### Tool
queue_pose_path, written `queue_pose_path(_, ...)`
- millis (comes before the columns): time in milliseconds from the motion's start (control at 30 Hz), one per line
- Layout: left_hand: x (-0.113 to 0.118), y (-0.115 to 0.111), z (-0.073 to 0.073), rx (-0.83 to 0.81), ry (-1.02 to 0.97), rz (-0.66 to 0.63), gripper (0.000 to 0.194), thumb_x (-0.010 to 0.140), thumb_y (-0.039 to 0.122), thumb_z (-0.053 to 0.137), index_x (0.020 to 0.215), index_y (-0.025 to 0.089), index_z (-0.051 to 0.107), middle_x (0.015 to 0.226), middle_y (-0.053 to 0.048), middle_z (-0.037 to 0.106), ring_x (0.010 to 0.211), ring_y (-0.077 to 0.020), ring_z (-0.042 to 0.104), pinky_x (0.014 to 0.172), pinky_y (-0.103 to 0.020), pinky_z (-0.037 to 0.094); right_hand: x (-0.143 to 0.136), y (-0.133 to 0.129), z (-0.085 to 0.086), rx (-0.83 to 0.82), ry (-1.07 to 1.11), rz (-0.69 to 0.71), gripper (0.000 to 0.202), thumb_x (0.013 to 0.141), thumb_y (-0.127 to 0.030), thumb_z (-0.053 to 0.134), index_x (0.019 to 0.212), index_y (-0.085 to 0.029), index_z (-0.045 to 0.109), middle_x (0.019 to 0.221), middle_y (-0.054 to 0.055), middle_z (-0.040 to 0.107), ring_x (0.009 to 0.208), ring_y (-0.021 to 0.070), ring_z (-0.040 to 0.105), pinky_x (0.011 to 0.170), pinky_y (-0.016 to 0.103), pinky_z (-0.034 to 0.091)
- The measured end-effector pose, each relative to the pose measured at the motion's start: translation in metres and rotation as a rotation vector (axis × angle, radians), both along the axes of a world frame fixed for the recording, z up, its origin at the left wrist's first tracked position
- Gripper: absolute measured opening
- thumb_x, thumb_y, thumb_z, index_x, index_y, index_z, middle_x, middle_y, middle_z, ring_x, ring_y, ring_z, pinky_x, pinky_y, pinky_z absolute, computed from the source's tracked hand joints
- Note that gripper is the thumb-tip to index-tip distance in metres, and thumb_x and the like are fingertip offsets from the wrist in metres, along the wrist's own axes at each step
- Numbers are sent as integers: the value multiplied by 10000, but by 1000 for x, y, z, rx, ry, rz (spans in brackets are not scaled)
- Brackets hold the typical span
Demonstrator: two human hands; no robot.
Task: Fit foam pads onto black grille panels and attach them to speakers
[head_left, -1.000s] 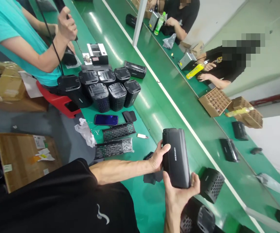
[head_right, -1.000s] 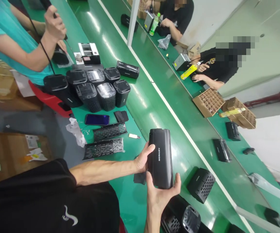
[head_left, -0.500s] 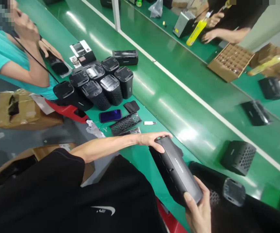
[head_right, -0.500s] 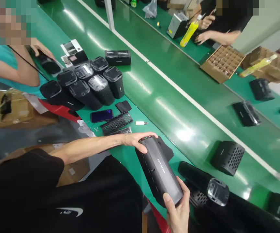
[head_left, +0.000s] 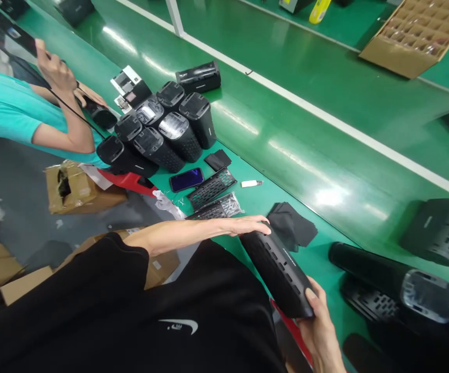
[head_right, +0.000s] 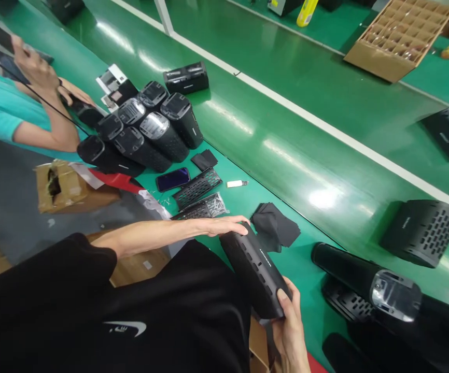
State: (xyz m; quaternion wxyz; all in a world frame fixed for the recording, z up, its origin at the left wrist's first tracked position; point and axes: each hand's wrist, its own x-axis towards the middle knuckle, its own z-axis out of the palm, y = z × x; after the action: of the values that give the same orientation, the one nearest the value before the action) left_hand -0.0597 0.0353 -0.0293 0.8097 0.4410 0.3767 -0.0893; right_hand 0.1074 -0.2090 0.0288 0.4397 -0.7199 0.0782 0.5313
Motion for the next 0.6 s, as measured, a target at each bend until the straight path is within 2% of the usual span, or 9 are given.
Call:
queue_pose_path(100,3,-1,0,45,66,-20,443,754,540,690,1089,252,676,1024,-17,670,986,-256,652,809,-333,500,-2,-5,-6,-46,83,-45,780,662,-608,843,1313,-310,535,1041,8,677,756,220,643,693,441,588)
queue_pose_path(200,1,1,1,52,87,-42,579,756,644,721,1192,266,677,1152,-49,682,1111,-298,632,919,-387,492,0,-8,-6,-40,113,-83,741,686,-613,821,1309,-314,552,1060,9,686,767,232,655,748,518,592)
queue_pose_path(233,-1,-1,2,45,64,-1,683,743,691,739,1277,274,653,1225,-69,676,1173,-314,614,965,-409,478,1,-8,-6,-14,108,-88,720,713,-612,802,1322,-317,556,1091,15,690,785,238,663,771,538,590)
queue_pose_path(300,-2,-11,2,16,-53,178,924,704,796,741,1447,280,553,1377,-118,627,1276,-342,570,1026,-448,452,-2,-5,-6,53,82,-107,711,768,-637,738,1375,-319,550,1158,42,697,830,265,685,801,580,582)
queue_pose_path(367,0,-27,4,-29,-259,376,1105,658,845,752,1554,282,435,1498,-161,546,1325,-361,552,1045,-474,448,-10,2,-8,132,83,-128,776,816,-725,621,1454,-295,520,1219,99,703,907,327,715,817,628,570)
queue_pose_path(400,3,-36,6,-40,-376,427,1160,630,823,795,1577,281,401,1535,-173,514,1336,-368,553,1053,-480,449,-16,6,-11,173,104,-132,830,831,-779,547,1485,-271,506,1243,135,704,960,364,724,826,649,563)
queue_pose_path(467,8,-45,14,-16,-572,410,1156,631,695,885,1584,265,392,1549,-179,510,1365,-370,547,1094,-485,438,-27,16,-16,247,186,-83,905,841,-834,470,1506,-221,507,1285,193,700,1087,420,709,864,679,546)
queue_pose_path(533,9,-38,28,51,-647,321,1045,701,617,872,1563,224,430,1514,-172,554,1386,-370,540,1135,-495,422,-29,24,-19,309,234,37,862,821,-771,608,1472,-207,558,1369,208,670,1233,434,649,952,672,520)
queue_pose_path(600,6,-17,46,160,-589,155,998,718,614,849,1541,199,464,1485,-150,587,1387,-372,540,1152,-494,420,-16,29,-18,378,177,132,823,759,-665,782,1449,-258,592,1484,175,605,1344,427,576,1035,642,488)
